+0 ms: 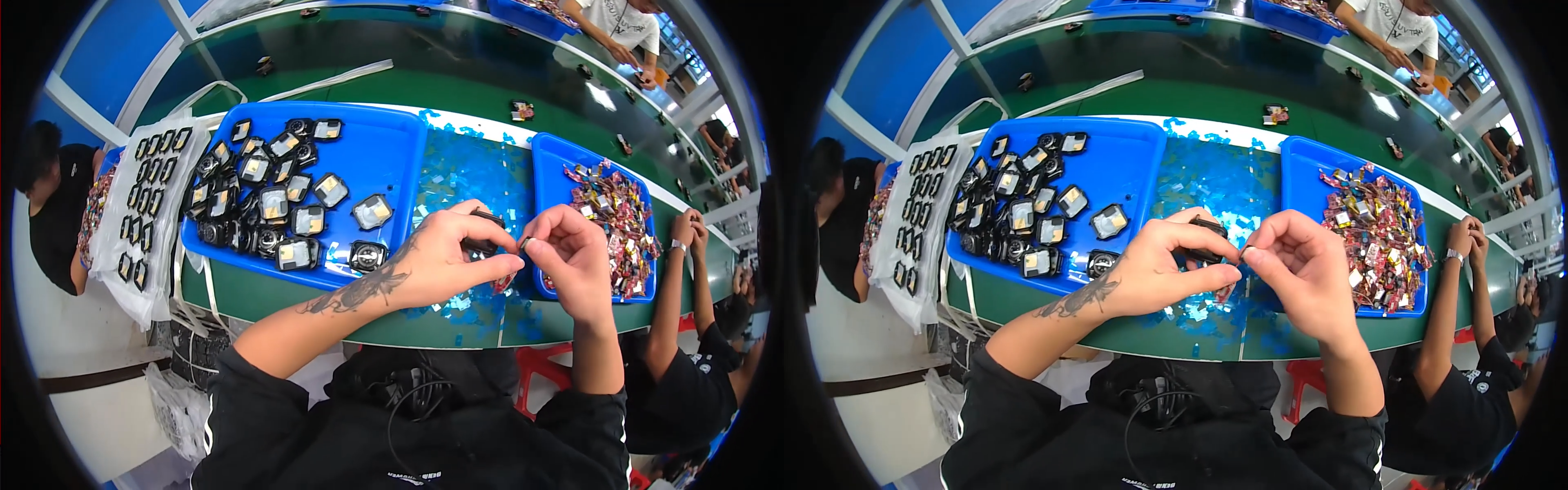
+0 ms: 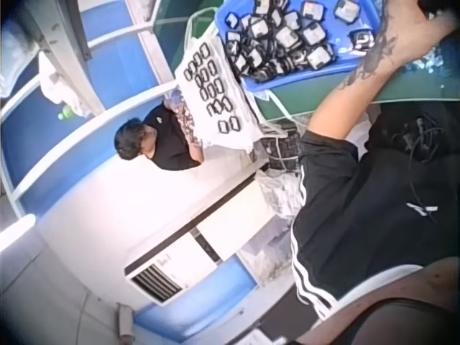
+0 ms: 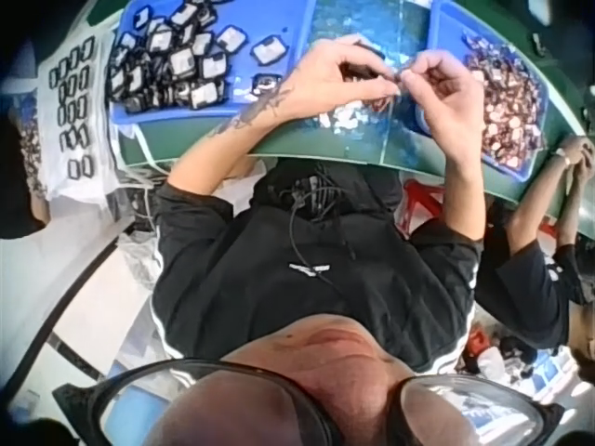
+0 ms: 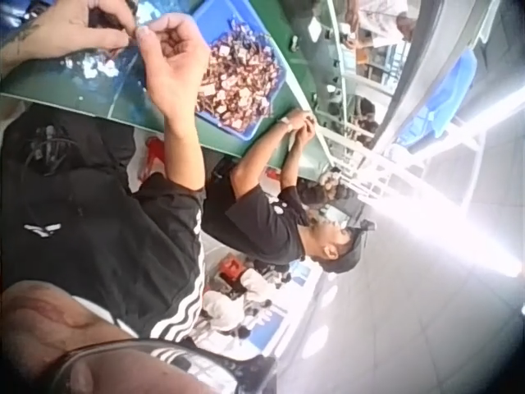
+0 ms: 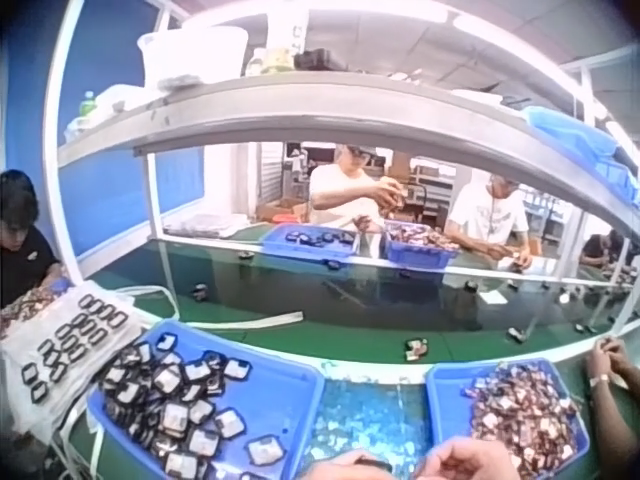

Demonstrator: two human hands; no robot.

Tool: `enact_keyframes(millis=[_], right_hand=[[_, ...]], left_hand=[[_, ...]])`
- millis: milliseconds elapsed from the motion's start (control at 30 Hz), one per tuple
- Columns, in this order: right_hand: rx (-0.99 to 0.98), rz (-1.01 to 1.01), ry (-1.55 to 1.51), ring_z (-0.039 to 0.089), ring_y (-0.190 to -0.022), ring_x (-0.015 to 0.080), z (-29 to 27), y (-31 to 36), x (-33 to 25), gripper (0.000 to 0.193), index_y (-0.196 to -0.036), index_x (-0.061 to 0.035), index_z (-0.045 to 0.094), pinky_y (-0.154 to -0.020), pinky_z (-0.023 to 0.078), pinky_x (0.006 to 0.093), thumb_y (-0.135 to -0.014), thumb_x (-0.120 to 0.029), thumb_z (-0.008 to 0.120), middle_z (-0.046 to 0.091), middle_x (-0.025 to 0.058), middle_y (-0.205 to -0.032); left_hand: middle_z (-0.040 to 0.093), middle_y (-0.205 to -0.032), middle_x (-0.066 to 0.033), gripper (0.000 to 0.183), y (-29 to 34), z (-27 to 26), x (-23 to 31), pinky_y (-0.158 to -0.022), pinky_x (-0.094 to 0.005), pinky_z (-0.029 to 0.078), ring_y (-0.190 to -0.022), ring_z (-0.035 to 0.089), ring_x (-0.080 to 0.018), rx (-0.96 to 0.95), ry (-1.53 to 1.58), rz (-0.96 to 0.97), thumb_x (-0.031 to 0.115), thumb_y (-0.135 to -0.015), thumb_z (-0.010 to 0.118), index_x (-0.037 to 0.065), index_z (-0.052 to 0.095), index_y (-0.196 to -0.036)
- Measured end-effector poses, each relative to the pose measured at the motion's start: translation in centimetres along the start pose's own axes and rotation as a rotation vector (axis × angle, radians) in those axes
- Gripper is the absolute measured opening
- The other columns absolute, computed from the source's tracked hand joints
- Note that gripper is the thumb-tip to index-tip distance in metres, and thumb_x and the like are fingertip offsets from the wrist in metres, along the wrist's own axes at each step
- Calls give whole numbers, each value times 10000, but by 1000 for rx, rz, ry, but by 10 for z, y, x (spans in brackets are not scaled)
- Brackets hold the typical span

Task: Manually assembling small electronic modules, possibly smart watch components, by applying small parts and adhesive strips.

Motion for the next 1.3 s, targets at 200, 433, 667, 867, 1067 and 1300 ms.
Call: enact_keyframes(millis=[200,433,667,867,1067,1300], right_hand=[[117,-290,434,561,-750,103,17,-3,-6,116,-883,-4,571,-624,452,226,-828,37,665,590,59,-850],[172,-228,583,589,-809,160,9,8,-2,313,-1076,-18,616,-641,481,256,-786,96,636,582,116,-1071],[-23,-231,-37,586,-1014,170,15,-1,17,159,-1037,38,647,-867,491,287,-892,38,581,585,115,-1092],[67,-242,-129,572,-1014,163,11,6,22,99,-982,41,625,-862,486,283,-889,45,591,549,120,-1138],[403,-245,229,605,-822,111,-9,34,18,110,-994,37,639,-726,487,220,-886,42,616,632,76,-965],[177,-384,1180,563,-851,268,9,40,-1,211,-916,-55,690,-746,440,358,-715,0,725,604,64,-944]], left_hand=[[621,-800,-50,164,-1,-13,-11,-677,-243,442,-807,562,-103,91,-22,33,123,-805,755,-5,726,-904],[629,-784,-5,149,2,-13,-21,-622,-221,427,-694,545,-59,137,255,-229,127,-861,707,-5,733,-925],[656,-809,-12,166,4,-1,-20,-615,-209,448,-685,558,-59,-31,371,-252,124,-905,661,-6,720,-990],[640,-1022,-71,319,5,0,-23,-779,-249,512,-813,596,-101,18,528,-269,51,-959,528,0,579,-1270],[619,-1105,-115,432,-2,-24,-21,-802,-277,543,-862,636,-147,276,503,-131,18,-932,563,2,454,-1349],[635,-971,-105,188,-3,-40,-12,-774,-281,577,-839,665,-159,371,241,32,-17,-889,620,-37,560,-1066]])
Point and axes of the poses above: each hand's wrist, its own y-axis away from the middle knuckle, its own z-axis out of the palm, x = y × z, the point moved 7 cm from there along -y, towards the middle knuckle
